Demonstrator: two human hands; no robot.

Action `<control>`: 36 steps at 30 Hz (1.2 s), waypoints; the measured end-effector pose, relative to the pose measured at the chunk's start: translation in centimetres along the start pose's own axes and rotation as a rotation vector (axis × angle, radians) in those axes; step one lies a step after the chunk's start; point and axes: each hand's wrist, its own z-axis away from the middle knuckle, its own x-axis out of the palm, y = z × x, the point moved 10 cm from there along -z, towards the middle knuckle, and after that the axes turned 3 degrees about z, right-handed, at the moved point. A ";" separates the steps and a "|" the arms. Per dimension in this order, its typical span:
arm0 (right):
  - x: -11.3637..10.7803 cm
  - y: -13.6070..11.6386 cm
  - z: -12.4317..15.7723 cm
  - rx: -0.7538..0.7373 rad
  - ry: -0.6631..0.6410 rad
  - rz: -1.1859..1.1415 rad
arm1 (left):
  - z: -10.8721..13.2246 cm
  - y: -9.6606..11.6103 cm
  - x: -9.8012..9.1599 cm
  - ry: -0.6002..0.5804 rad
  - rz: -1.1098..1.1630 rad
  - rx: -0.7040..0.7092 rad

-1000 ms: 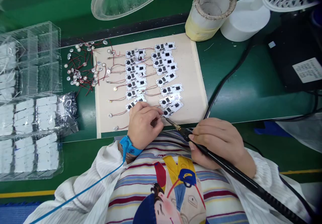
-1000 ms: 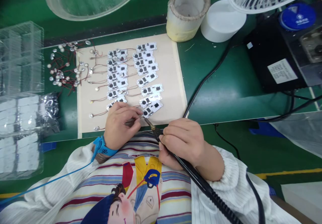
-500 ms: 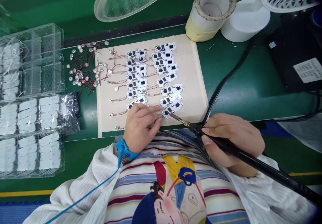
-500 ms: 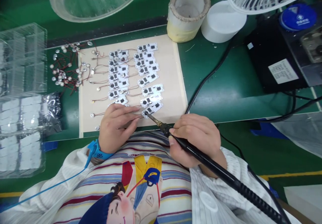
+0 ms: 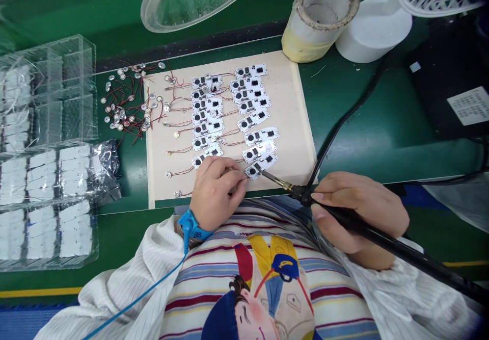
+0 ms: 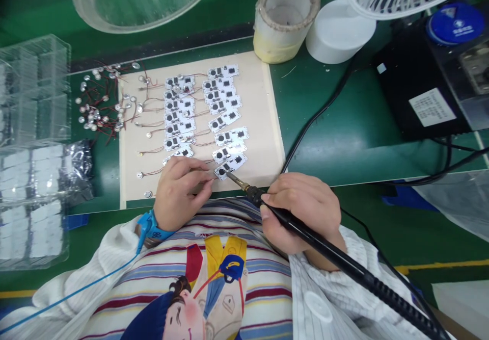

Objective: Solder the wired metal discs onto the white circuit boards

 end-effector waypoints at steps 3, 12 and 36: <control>0.4 0.2 0.1 0.004 -0.030 -0.023 | -0.1 0.2 0.4 0.007 0.041 0.021; 2.1 0.2 0.2 -0.012 -0.094 -0.107 | 0.3 -0.5 1.4 -0.009 0.067 -0.021; 2.7 -0.1 0.4 -0.025 -0.110 -0.050 | 0.3 -0.8 1.4 0.014 0.084 -0.017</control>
